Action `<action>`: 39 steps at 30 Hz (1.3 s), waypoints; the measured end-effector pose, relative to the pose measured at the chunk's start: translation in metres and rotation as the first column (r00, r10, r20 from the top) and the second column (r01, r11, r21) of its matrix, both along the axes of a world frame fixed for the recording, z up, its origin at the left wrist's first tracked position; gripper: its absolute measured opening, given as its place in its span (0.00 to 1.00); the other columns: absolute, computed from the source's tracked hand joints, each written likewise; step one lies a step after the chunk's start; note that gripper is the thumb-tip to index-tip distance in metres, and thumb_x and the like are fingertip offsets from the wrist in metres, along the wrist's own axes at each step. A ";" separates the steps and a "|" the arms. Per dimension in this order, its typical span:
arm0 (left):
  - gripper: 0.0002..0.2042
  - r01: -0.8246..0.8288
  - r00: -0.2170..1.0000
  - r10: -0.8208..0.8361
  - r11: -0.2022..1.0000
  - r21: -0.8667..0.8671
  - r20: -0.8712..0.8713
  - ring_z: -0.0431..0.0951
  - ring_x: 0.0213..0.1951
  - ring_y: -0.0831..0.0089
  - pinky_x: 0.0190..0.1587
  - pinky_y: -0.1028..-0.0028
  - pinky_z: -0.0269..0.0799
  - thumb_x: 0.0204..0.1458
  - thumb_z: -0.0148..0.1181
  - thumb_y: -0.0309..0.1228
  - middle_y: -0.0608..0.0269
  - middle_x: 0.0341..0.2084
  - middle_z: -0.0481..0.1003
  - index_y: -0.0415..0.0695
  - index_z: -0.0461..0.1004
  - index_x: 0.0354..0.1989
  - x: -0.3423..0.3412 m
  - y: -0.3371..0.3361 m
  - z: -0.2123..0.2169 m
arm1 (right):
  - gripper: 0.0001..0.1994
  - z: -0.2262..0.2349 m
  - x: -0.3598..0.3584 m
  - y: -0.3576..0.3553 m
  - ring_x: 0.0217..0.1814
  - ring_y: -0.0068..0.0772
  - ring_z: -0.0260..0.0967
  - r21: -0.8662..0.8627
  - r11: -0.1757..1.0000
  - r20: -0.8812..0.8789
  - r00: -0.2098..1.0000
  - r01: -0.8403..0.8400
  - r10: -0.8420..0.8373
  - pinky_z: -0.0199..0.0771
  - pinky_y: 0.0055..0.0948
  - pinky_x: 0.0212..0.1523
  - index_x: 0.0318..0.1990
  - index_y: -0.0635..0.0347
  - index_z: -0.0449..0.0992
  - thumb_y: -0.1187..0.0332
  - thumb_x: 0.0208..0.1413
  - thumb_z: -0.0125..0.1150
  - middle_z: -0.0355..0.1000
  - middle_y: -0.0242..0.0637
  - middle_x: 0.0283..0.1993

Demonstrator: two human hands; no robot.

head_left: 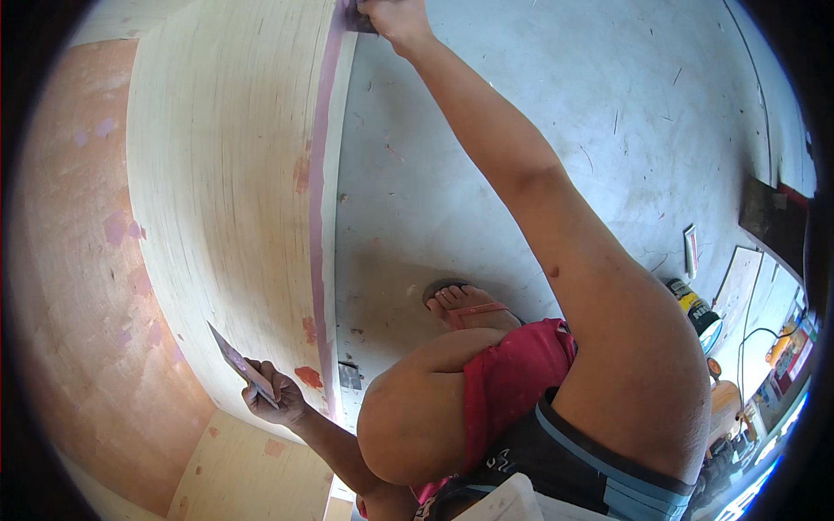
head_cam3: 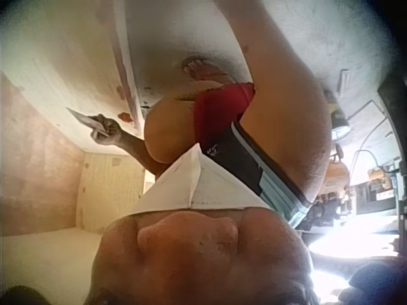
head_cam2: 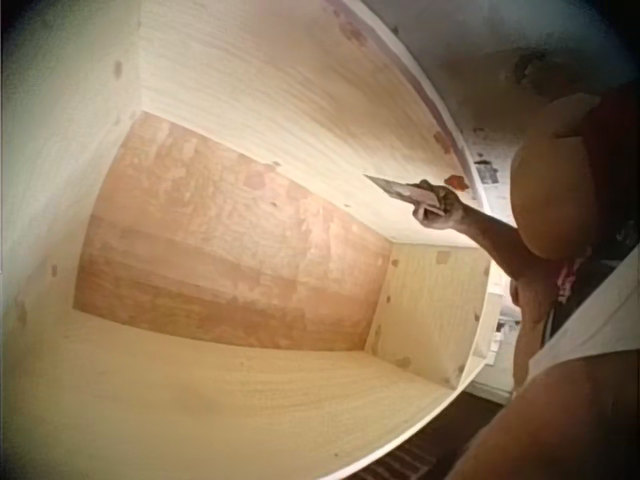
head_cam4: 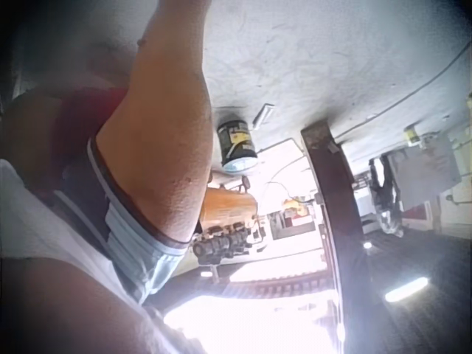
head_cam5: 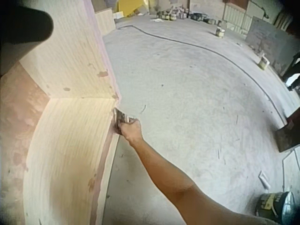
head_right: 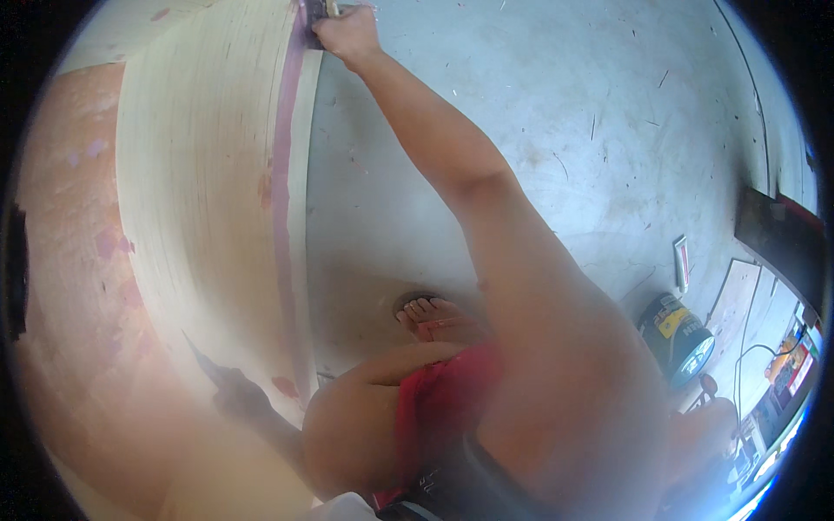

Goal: The person applies wood filler to the joints and surfaces of a wooden cabinet using putty knives.

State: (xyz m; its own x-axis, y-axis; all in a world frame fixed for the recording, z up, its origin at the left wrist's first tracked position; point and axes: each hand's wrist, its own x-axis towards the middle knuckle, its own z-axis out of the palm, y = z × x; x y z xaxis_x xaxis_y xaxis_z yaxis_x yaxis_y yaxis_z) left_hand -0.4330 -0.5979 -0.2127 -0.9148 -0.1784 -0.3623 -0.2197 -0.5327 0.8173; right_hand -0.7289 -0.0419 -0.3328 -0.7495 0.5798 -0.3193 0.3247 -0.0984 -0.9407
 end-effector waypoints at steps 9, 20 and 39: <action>0.24 0.551 0.830 0.047 -0.228 -0.803 0.556 0.59 0.21 0.76 0.15 0.83 0.58 0.44 0.47 0.22 0.44 0.46 0.68 0.25 0.57 0.52 -0.019 0.054 0.024 | 0.09 -0.065 0.008 0.029 0.27 0.33 0.66 -0.507 0.845 -0.033 0.976 0.170 -0.216 0.66 0.35 0.26 0.29 0.73 0.71 0.79 0.38 0.61 0.68 0.42 0.29; 0.23 0.489 0.872 0.100 -0.199 -0.850 0.478 0.59 0.21 0.76 0.15 0.83 0.59 0.44 0.48 0.22 0.43 0.45 0.68 0.23 0.57 0.50 -0.021 0.103 0.041 | 0.07 -0.060 -0.053 0.023 0.12 0.32 0.57 -0.174 0.985 0.053 0.999 -0.002 0.011 0.54 0.32 0.13 0.20 0.65 0.73 0.76 0.44 0.49 0.64 0.36 0.14; 0.24 -0.028 0.993 0.055 0.967 0.253 -0.100 0.58 0.20 0.78 0.14 0.83 0.57 0.44 0.48 0.22 0.48 0.43 0.69 0.27 0.57 0.53 0.005 0.071 -0.002 | 0.06 -0.011 0.017 -0.044 0.24 0.31 0.69 0.021 0.999 -0.039 0.998 0.050 -0.049 0.67 0.34 0.24 0.20 0.70 0.73 0.74 0.35 0.56 0.69 0.40 0.18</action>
